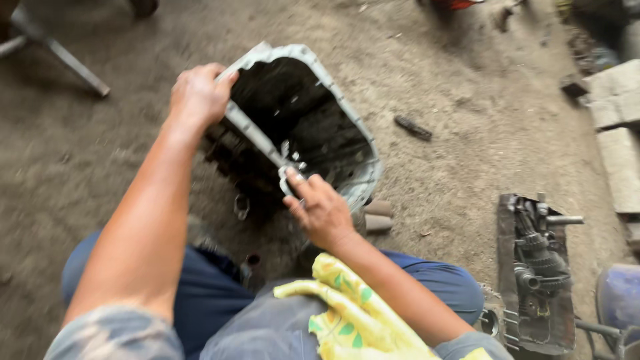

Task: The person cleans the edges and interior surfaces of a large metal engine casing using a cloth and by hand. They wipe around the rim and the inner compartments of the component.

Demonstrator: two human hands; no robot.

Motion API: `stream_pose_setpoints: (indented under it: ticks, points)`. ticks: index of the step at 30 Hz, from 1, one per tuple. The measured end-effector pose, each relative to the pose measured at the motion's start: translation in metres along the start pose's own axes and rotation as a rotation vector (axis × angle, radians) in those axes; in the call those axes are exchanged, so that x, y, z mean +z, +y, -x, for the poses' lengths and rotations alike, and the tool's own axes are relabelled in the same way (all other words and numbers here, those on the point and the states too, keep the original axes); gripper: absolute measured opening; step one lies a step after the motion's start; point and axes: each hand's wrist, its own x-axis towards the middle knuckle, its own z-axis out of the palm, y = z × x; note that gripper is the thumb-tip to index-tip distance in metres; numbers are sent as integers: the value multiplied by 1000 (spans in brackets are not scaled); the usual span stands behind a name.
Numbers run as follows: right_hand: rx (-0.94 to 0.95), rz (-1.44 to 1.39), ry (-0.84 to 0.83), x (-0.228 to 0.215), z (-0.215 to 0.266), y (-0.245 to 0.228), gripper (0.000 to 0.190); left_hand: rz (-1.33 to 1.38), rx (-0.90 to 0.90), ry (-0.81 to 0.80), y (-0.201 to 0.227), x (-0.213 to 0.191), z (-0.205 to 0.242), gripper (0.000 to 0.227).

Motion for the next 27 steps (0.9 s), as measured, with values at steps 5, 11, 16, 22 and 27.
stream_pose_setpoints:
  ticks: [5,11,16,22,27]
  points:
    - [198,115,-168,-17,46,17,47,4,30,40,-11,-2,8,37]
    - [220,270,-129,-28,92,66,42,9,101,85,-16,0,12,35]
    - [72,90,-21,-13,87,66,44,1,-27,-6,0,-7,12,38]
    - [376,208,-142,-21,86,85,45,-31,-141,-70,8,-8,10,43]
    - [208,16,-24,-4,103,89,50,-49,-136,-67,12,-8,7,43]
